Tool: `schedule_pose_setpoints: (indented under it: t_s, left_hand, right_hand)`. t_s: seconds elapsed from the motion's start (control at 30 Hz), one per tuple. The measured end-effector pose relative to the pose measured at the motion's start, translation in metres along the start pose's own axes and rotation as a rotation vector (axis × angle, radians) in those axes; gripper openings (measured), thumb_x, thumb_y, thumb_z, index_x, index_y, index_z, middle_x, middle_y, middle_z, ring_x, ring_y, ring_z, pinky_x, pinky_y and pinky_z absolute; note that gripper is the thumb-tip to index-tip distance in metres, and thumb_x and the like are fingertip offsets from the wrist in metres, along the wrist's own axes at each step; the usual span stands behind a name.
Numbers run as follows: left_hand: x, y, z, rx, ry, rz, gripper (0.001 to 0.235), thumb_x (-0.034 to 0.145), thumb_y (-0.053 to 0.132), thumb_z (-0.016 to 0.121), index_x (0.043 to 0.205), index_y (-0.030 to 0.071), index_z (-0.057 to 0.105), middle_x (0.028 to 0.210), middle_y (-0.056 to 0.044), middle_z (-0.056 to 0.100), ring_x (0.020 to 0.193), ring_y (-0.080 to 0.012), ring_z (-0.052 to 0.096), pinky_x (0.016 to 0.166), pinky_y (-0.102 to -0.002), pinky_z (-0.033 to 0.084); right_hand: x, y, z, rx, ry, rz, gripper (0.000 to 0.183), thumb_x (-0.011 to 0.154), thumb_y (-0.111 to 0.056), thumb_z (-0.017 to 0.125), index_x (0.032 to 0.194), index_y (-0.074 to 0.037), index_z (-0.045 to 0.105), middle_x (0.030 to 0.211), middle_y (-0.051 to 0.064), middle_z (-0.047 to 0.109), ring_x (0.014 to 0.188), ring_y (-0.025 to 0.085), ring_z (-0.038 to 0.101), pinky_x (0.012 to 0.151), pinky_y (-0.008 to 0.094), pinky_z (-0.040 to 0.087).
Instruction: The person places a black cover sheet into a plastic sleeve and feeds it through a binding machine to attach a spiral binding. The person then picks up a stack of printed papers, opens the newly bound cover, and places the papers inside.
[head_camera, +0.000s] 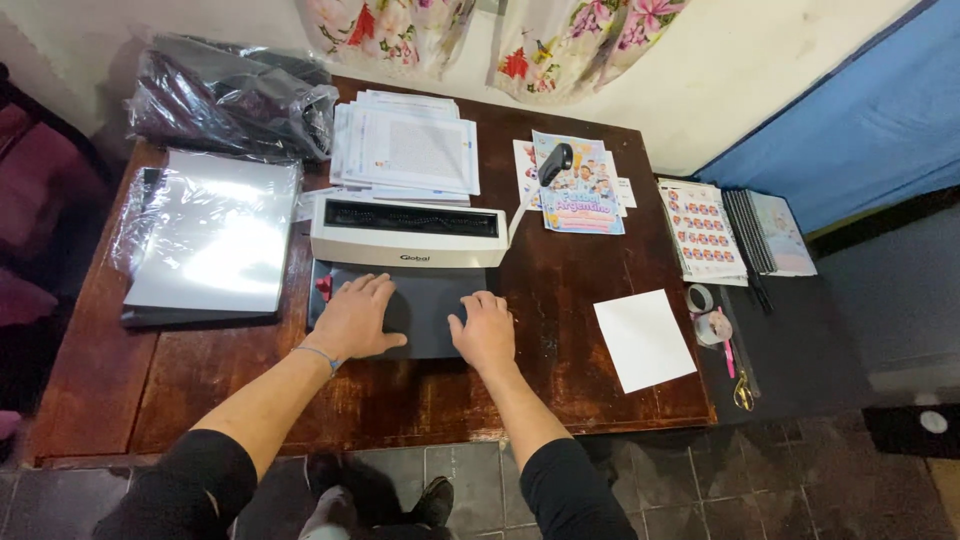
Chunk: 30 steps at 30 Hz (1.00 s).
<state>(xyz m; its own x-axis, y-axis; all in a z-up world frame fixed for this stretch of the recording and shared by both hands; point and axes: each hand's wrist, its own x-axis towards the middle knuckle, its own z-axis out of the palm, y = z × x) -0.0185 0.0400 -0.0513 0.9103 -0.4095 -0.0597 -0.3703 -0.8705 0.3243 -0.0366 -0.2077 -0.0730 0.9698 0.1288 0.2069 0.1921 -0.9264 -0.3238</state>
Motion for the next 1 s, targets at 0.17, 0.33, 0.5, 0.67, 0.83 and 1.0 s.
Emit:
schedule_pose_setpoints:
  t_s: [0.17,0.33,0.5,0.67,0.83,1.0]
  left_hand:
    - [-0.002,0.003,-0.015,0.030,-0.180,-0.027,0.100,0.068,0.059,0.086,0.142,0.003,0.047,0.161,-0.015,0.034,0.151,-0.0345,0.028,0.120,-0.049,0.029]
    - [-0.006,0.008,-0.034,0.068,-0.289,0.004,0.112,0.063,0.063,0.089,0.145,0.002,0.043,0.164,-0.018,0.027,0.153,-0.0363,0.023,0.123,-0.050,0.024]
    - [-0.014,0.009,-0.036,0.193,-0.327,0.083,0.131,0.058,0.064,0.093,0.152,-0.001,0.030,0.166,-0.023,0.015,0.154,-0.0395,0.014,0.124,-0.053,0.018]
    - [-0.017,0.001,-0.016,0.218,-0.258,0.110,0.121,0.061,0.049,0.092,0.152,-0.001,0.029,0.164,-0.022,0.018,0.153,-0.0398,0.016,0.123,-0.054,0.020]
    - [-0.015,0.003,-0.009,0.189,-0.193,0.087,0.105,0.064,0.033,0.085,0.150,-0.001,0.034,0.163,-0.022,0.024,0.151,-0.0395,0.021,0.122,-0.054,0.023]
    - [-0.028,0.017,-0.015,0.213,-0.092,0.096,0.087,0.065,0.026,0.081,0.141,0.004,0.047,0.153,-0.019,0.039,0.143,-0.0388,0.033,0.115,-0.053,0.030]
  right_hand:
    - [0.002,0.000,0.001,-0.008,-0.011,0.013,0.038,0.083,-0.030,0.078,0.113,-0.008,0.072,0.121,0.010,0.063,0.115,0.034,0.057,0.094,0.049,0.050]
    - [0.005,-0.011,-0.009,-0.021,-0.094,0.096,0.038,0.086,-0.031,0.076,0.116,-0.008,0.072,0.126,0.010,0.062,0.119,0.034,0.055,0.096,0.048,0.048]
    - [0.002,-0.010,-0.004,-0.038,-0.088,0.114,0.039,0.087,-0.032,0.075,0.118,-0.009,0.072,0.129,0.011,0.061,0.123,0.034,0.054,0.100,0.049,0.047]
    - [-0.001,-0.006,-0.004,-0.021,-0.092,0.086,0.044,0.085,-0.035,0.075,0.120,-0.008,0.071,0.132,0.010,0.061,0.125,0.034,0.053,0.101,0.048,0.047]
    - [-0.001,-0.009,-0.022,-0.024,-0.194,0.040,0.063,0.080,-0.047,0.079,0.128,-0.007,0.067,0.138,0.014,0.057,0.128,0.036,0.050,0.104,0.049,0.045]
    - [-0.003,-0.028,-0.050,-0.106,-0.468,0.017,0.109,0.064,-0.067,0.086,0.147,-0.008,0.045,0.156,0.024,0.033,0.142,0.044,0.030,0.114,0.052,0.032]
